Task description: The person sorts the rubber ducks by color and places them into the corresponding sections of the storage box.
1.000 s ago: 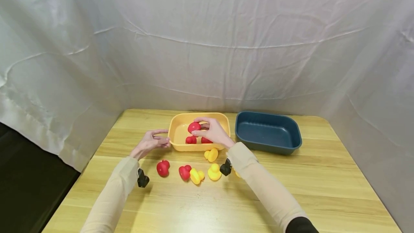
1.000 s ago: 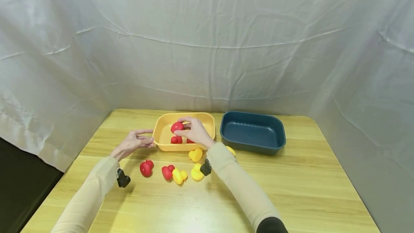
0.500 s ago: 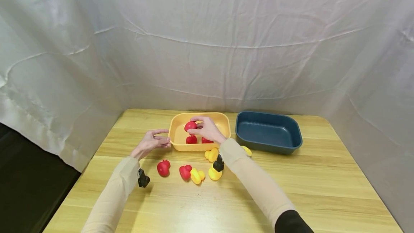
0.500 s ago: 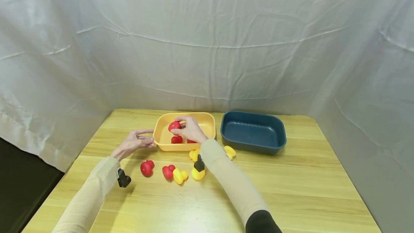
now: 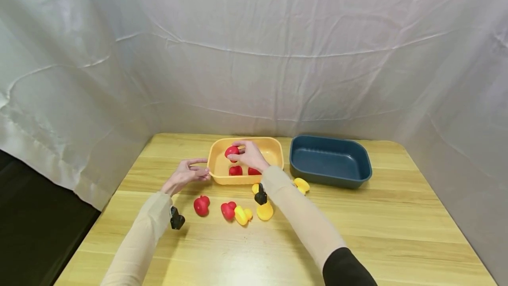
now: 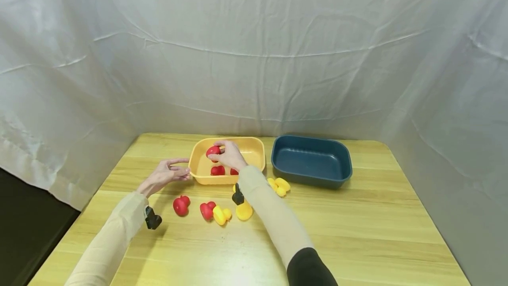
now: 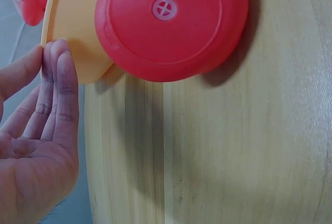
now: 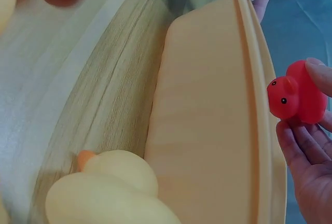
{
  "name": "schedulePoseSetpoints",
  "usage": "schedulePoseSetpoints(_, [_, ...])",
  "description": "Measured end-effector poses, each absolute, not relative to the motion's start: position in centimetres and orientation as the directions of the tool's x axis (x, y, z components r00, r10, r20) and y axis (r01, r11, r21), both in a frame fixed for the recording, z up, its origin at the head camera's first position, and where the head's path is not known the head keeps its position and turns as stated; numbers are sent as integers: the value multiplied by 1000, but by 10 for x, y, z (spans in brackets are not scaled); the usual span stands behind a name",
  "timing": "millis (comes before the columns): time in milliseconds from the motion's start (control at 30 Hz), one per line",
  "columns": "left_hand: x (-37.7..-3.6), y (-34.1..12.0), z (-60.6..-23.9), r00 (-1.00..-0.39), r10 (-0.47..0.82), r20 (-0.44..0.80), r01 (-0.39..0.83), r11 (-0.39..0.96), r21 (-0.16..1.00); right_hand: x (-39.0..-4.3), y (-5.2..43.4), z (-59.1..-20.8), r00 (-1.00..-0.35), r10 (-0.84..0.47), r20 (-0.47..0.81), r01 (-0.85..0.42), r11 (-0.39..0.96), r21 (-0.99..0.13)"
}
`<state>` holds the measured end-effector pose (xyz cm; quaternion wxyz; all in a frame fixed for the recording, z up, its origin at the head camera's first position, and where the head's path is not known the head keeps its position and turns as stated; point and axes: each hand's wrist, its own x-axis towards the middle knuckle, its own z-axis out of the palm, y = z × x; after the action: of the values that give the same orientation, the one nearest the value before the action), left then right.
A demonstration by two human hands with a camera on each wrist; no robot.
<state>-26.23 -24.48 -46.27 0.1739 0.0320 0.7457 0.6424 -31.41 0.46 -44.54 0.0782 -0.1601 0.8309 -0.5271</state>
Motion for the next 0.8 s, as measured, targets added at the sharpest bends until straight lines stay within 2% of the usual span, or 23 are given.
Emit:
schedulePoseSetpoints(467, [-261,-245,-463,-939,264,-221,-179,174,968,-326,-14,-456,-939,-344,19,-181,445,-877])
schedulePoseSetpoints(800, [-262,-245,-464,-940,258,-223,-181,177,968,-327,-13,-459,-944,-329,-3,-129,378,-917])
